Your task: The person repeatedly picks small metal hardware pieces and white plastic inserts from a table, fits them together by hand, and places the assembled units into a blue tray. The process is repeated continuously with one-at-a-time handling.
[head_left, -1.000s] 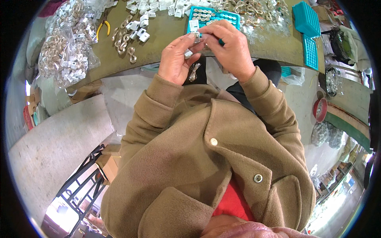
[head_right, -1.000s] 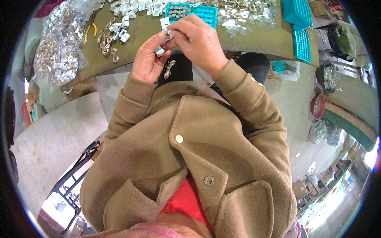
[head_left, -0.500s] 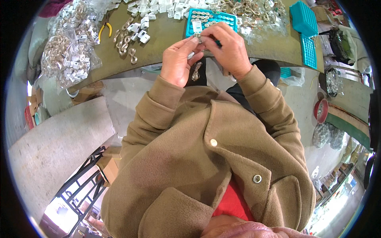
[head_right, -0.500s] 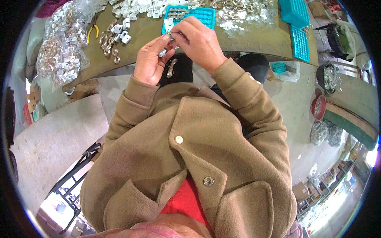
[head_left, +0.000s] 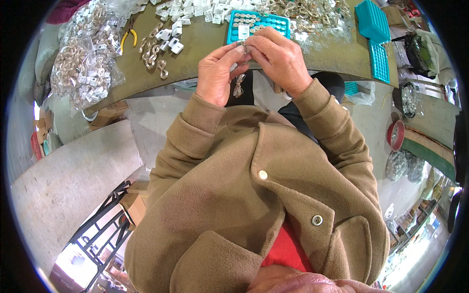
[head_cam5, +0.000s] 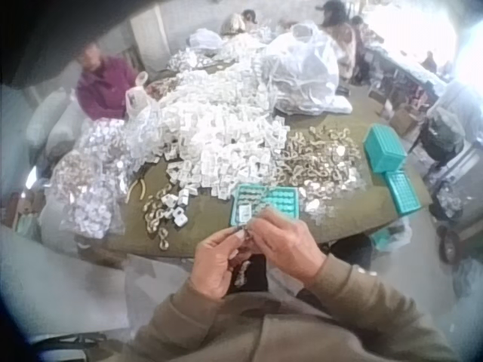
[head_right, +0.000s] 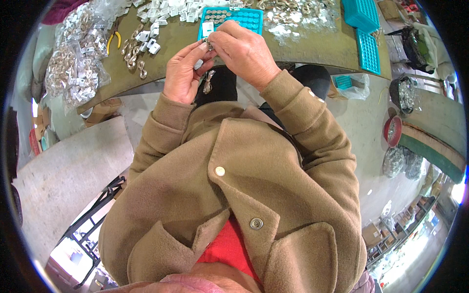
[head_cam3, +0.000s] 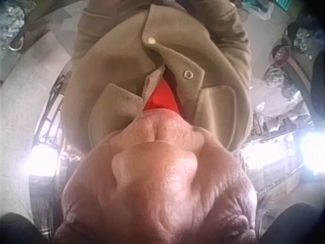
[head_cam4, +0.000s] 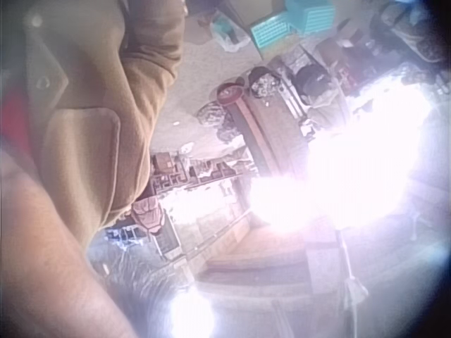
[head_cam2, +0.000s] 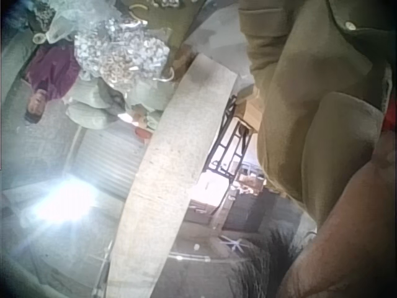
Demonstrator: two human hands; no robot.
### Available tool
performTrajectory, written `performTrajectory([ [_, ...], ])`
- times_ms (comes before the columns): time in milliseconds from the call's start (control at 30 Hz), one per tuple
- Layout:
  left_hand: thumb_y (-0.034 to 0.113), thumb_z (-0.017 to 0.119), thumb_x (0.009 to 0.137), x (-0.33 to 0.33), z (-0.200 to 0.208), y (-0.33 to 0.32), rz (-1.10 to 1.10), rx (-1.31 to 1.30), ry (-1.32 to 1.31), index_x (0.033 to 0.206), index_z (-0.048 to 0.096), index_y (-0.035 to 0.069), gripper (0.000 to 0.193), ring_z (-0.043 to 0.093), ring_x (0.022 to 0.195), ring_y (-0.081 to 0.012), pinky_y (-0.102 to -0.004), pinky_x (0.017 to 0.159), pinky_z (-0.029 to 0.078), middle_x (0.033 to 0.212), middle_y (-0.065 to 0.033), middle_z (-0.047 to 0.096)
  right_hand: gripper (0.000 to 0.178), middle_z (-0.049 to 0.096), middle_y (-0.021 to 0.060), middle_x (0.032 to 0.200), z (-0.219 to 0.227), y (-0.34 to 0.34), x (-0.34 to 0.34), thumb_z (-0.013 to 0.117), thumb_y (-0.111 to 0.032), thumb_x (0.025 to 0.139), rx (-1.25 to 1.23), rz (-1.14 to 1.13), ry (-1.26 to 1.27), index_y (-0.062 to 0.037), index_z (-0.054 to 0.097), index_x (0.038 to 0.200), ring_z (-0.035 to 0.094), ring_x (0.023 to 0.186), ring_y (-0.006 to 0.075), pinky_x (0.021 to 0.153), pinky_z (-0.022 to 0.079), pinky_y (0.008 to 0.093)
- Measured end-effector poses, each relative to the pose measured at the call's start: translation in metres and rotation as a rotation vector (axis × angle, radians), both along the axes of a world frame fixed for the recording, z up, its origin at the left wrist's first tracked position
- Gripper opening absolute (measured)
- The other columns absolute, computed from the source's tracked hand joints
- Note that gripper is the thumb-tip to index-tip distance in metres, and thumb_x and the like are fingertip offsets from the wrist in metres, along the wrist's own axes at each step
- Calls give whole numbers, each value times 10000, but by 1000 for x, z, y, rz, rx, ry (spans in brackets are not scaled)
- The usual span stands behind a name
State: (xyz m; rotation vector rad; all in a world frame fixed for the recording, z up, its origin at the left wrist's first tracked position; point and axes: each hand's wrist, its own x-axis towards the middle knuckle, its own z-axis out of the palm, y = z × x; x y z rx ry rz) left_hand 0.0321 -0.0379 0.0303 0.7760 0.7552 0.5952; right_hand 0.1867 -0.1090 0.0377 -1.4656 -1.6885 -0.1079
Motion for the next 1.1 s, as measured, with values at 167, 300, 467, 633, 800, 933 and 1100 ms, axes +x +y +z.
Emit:
performTrajectory([
  [167,143,696,907,5,-1,-3,31,45,62,1124,658,5,260,674,869,-122,-252,710,553,958,-51,693,104,614,74,858,-2,-1,-4,668,-44,846,-23,-3,129,-45,663,950,655,785,231,654,530,325],
  [300,185,670,923,4,0,-1,46,30,62,1058,664,14,218,665,837,-111,-238,659,535,926,-49,691,109,676,6,876,-2,-4,-8,661,-30,904,-216,-96,640,-21,677,1012,620,837,65,724,523,233],
  [467,234,633,939,4,-2,-1,-6,72,133,991,661,27,215,650,811,-103,-232,615,512,905,-49,687,158,676,58,880,-2,-3,-9,651,-14,883,-239,-10,831,-29,693,1035,646,792,126,722,529,262],
  [633,212,633,943,6,1,-6,-34,73,133,1028,664,21,212,661,869,-112,-244,660,520,940,-52,696,181,654,80,874,-4,0,-14,651,-4,852,-166,-51,617,-32,685,1028,654,780,182,702,527,282],
  [800,178,650,937,6,4,-8,-63,48,73,1103,662,7,239,668,902,-118,-239,721,524,975,-47,701,159,650,86,859,-5,0,-15,656,-2,821,-65,-149,433,-40,668,975,648,780,237,697,529,317],
  [933,159,668,925,6,3,-9,-67,47,39,1118,667,0,250,665,901,-113,-237,740,525,990,-49,703,139,648,82,847,-8,2,-13,652,2,796,44,-146,211,-56,657,922,637,795,279,702,528,353],
  [1100,122,683,910,6,0,-10,-14,51,28,1115,682,-5,242,666,889,-110,-231,738,532,999,-56,702,151,642,76,826,-9,4,-12,646,14,760,99,-103,116,-64,646,889,626,778,281,700,518,362],
])
